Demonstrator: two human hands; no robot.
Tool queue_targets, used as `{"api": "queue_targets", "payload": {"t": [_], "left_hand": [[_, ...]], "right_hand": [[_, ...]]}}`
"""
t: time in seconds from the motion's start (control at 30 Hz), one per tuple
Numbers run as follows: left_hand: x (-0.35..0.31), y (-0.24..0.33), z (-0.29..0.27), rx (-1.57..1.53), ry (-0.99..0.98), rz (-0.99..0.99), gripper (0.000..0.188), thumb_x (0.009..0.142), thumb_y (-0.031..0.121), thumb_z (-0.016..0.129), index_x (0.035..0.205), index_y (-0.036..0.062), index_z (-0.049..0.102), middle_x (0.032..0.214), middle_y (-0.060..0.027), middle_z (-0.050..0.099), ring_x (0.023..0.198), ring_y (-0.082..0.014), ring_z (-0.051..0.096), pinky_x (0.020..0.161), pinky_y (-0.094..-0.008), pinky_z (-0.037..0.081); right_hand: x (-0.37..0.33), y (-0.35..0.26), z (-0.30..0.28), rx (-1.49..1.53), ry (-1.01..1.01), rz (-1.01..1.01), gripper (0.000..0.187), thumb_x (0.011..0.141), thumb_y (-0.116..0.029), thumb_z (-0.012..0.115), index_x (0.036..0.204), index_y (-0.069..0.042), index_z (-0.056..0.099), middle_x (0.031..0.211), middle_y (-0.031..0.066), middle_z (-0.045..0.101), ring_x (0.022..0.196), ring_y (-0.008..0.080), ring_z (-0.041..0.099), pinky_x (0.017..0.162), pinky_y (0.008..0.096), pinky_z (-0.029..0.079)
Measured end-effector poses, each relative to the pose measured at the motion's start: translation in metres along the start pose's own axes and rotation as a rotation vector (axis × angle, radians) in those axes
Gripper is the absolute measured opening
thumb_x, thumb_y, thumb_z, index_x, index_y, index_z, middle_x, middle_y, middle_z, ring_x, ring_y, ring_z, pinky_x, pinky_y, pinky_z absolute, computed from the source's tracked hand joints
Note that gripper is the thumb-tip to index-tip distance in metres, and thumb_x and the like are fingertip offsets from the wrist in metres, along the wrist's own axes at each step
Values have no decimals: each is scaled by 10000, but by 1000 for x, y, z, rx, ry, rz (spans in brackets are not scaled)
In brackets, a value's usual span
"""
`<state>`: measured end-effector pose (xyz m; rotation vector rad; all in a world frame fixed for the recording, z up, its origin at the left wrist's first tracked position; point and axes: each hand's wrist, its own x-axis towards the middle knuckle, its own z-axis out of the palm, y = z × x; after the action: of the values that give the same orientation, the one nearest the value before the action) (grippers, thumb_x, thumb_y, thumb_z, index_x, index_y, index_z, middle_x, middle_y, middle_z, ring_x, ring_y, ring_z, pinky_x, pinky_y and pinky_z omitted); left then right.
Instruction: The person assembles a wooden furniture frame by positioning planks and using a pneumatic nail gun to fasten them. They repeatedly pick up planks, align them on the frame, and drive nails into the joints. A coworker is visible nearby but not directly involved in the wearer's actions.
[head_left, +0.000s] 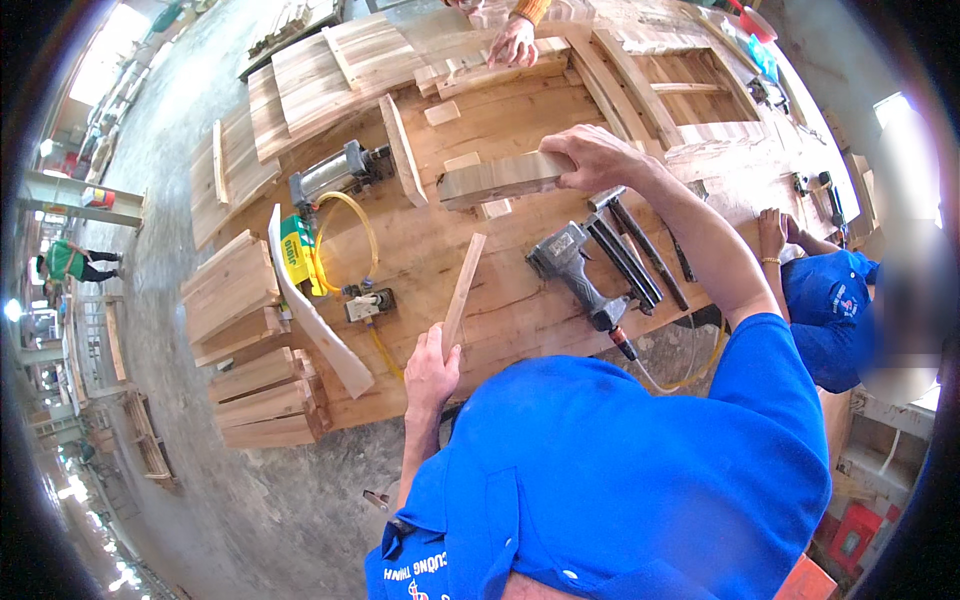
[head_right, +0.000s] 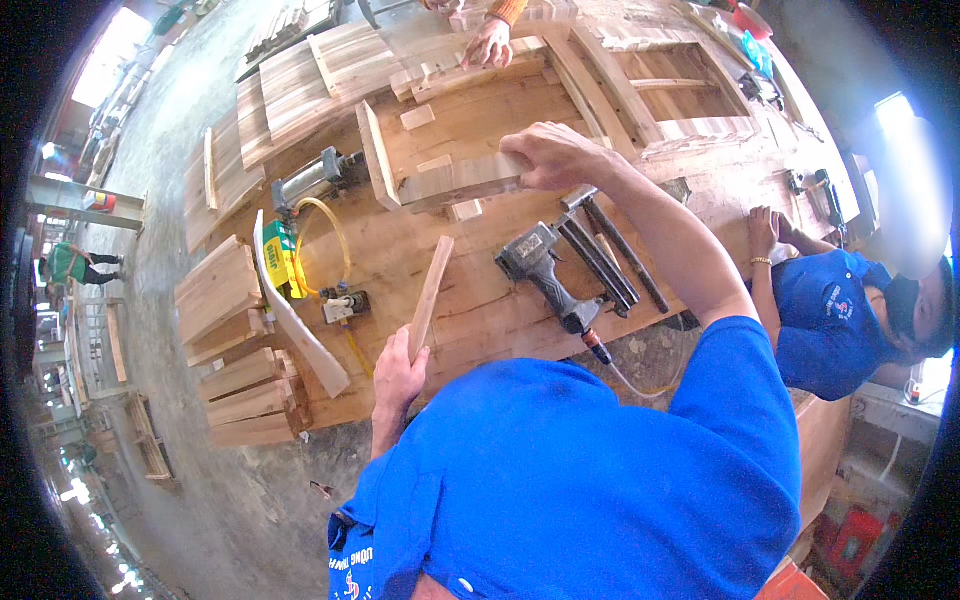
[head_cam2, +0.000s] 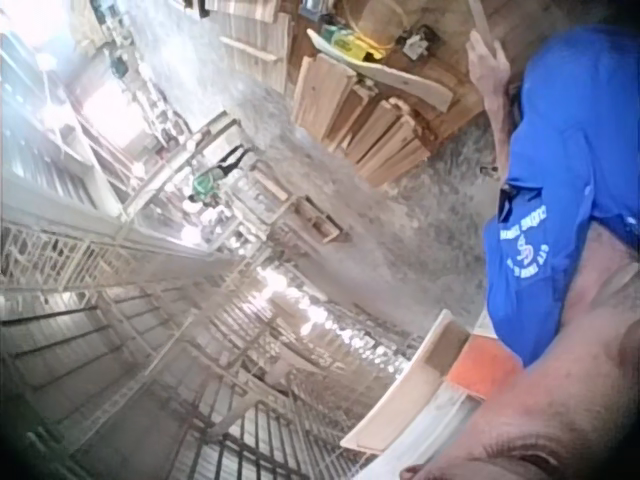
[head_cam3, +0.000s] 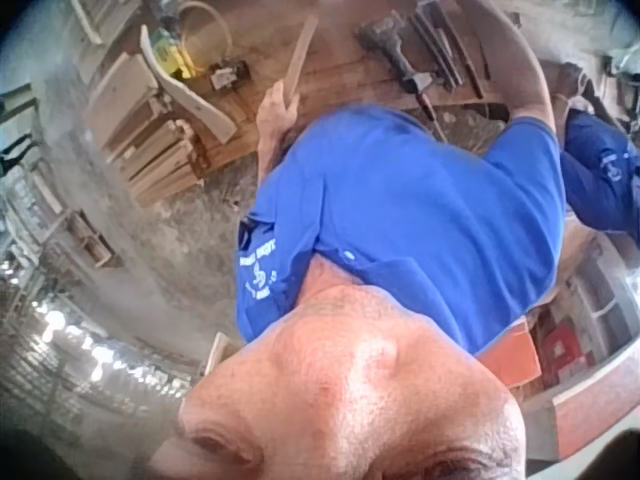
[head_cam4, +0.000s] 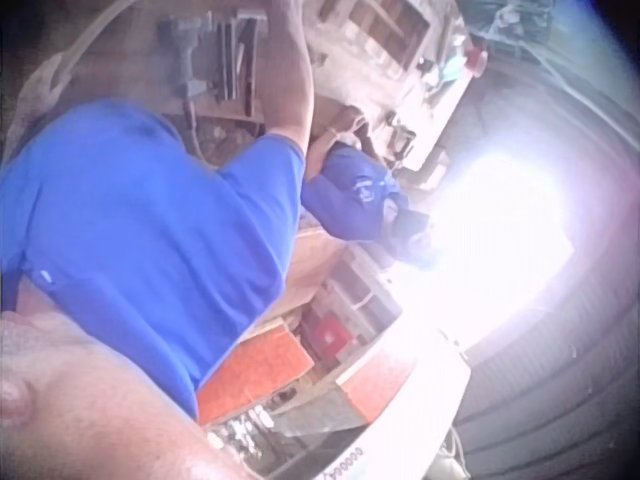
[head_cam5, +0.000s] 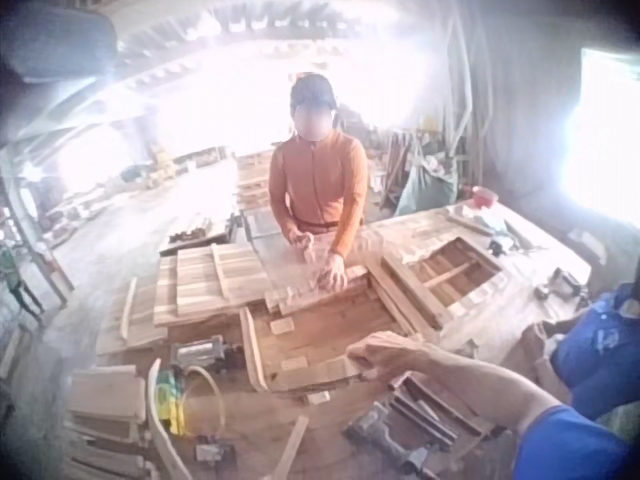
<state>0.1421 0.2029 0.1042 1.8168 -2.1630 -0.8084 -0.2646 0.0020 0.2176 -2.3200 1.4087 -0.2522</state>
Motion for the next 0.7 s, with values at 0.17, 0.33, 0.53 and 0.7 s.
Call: {"api": "queue_targets", "payload": {"t": [0.17, 0.33, 0.53, 0.7], "left_hand": [[-4, -1, 5, -7, -21, 8, 493, 938, 225, 726, 1375, 66, 561, 1174, -234, 665, 1027, -457, 688, 845, -537, 574], [-2, 11, -2, 16, -74, -22, 481, 941, 217, 723, 1368, 66, 560, 1179, -244, 670, 1042, -467, 675, 861, -552, 555], [-3, 5, 1, -4, -48, 34, 496, 939, 193, 734, 1385, 59, 562, 1177, -245, 681, 1095, -459, 661, 899, -538, 546], [-2, 9, -1, -75, -61, 31, 529, 931, 161, 745, 1415, 53, 561, 1229, -243, 677, 1118, -442, 668, 930, -514, 545]], "right_hand": [[16, 16, 26, -94, -3, 27, 280, 772, -180, 706, 1002, -23, 674, 1049, 210, 721, 1044, 436, 689, 860, 549, 548], [41, 32, 56, -149, -41, -23, 281, 758, -118, 665, 1026, -36, 684, 1104, 189, 720, 1082, 416, 699, 870, 529, 583], [47, 41, 72, -154, 29, -80, 290, 752, -91, 678, 1041, -63, 688, 1094, 151, 708, 1095, 392, 678, 923, 512, 556], [26, 61, 82, -201, 195, -119, 336, 765, -120, 713, 1100, -102, 715, 1152, 96, 679, 1201, 324, 608, 989, 477, 508]]}}
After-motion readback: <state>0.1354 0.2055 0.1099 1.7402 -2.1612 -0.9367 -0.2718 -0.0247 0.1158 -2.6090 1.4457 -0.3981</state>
